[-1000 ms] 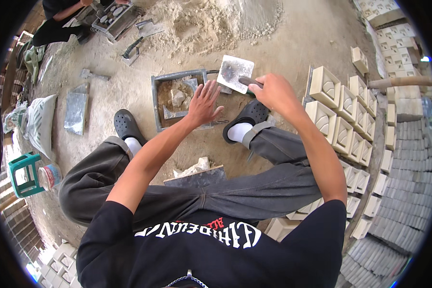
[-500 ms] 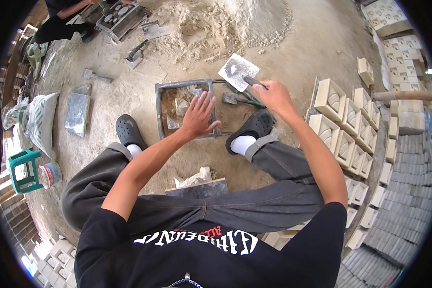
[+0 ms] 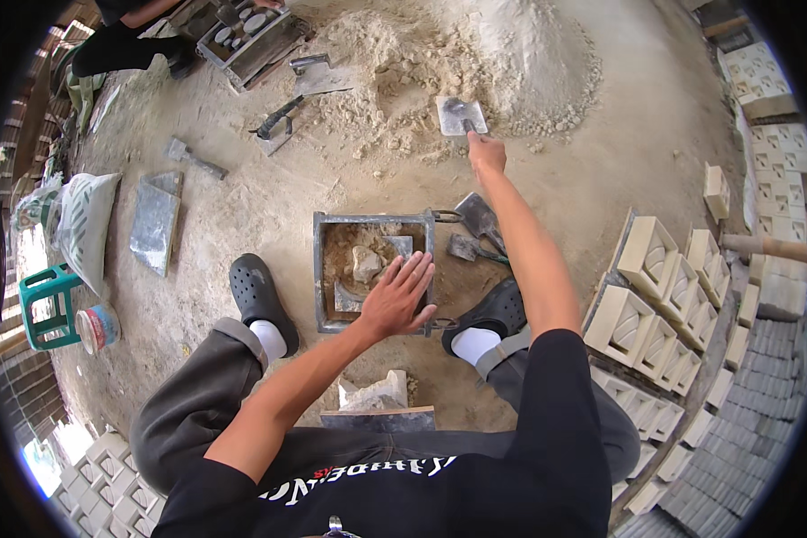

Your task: The person fills a metal mold with a sand-like mixture using a trowel and compacts it by hand.

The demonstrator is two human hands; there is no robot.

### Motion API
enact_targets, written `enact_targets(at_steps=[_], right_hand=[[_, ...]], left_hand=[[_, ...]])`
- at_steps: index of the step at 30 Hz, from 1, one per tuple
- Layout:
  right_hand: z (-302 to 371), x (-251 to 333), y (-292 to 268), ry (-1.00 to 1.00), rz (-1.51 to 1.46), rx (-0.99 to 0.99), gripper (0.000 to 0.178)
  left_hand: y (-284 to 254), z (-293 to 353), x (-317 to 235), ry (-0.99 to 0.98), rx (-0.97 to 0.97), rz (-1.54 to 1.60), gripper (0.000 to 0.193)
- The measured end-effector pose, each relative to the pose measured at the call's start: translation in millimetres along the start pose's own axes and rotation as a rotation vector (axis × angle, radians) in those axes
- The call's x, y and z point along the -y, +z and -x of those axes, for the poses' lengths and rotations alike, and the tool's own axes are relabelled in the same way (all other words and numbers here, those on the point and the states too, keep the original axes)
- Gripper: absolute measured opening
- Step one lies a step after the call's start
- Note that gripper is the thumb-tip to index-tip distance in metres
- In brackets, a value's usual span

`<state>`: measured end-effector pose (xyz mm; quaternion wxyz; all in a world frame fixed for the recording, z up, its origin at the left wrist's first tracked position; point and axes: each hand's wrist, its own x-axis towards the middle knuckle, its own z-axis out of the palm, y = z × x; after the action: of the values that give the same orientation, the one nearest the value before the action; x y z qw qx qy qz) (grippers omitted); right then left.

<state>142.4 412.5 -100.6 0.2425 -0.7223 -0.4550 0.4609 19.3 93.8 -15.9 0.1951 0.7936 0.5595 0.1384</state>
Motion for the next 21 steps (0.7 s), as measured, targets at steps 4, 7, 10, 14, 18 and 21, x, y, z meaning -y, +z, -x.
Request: enact_targets(at_steps=[4,7,10,14,18,21], right_hand=[[-54.0,0.1,-7.5,-0.020,0.069,-0.070,0.031],[-11.9,11.7,19.9,0.032,-0.025,-0.003,0.030],[12.0,1.3,-6.5,0.036,-0.030,-0.002,0.033],[52.0,-5.3,-52.1,-0.127,0.007,0.048,0.037],[94.1,8.3,-94.9,-0.174,-0.016,0.166,0.037],[123.4,16.5,-123.5,-0.212,0.014,0.256,0.036]], left_hand=[[2.2,-11.3,-6.6,0.033,-0.008,0.070,0.073],[1.6,6.2,2.4,-0.011,0.008,0.067,0.073],[0.6,0.7,3.3,0.016,-0.028,0.072,0.074],[8.9,4.1,9.6,0.032,-0.146,0.191,0.065],[3.1,16.3,18.5,-0.048,-0.376,0.255,0.052],[-1.7,34.2,40.9,-0.268,-0.610,0.214,0.048]])
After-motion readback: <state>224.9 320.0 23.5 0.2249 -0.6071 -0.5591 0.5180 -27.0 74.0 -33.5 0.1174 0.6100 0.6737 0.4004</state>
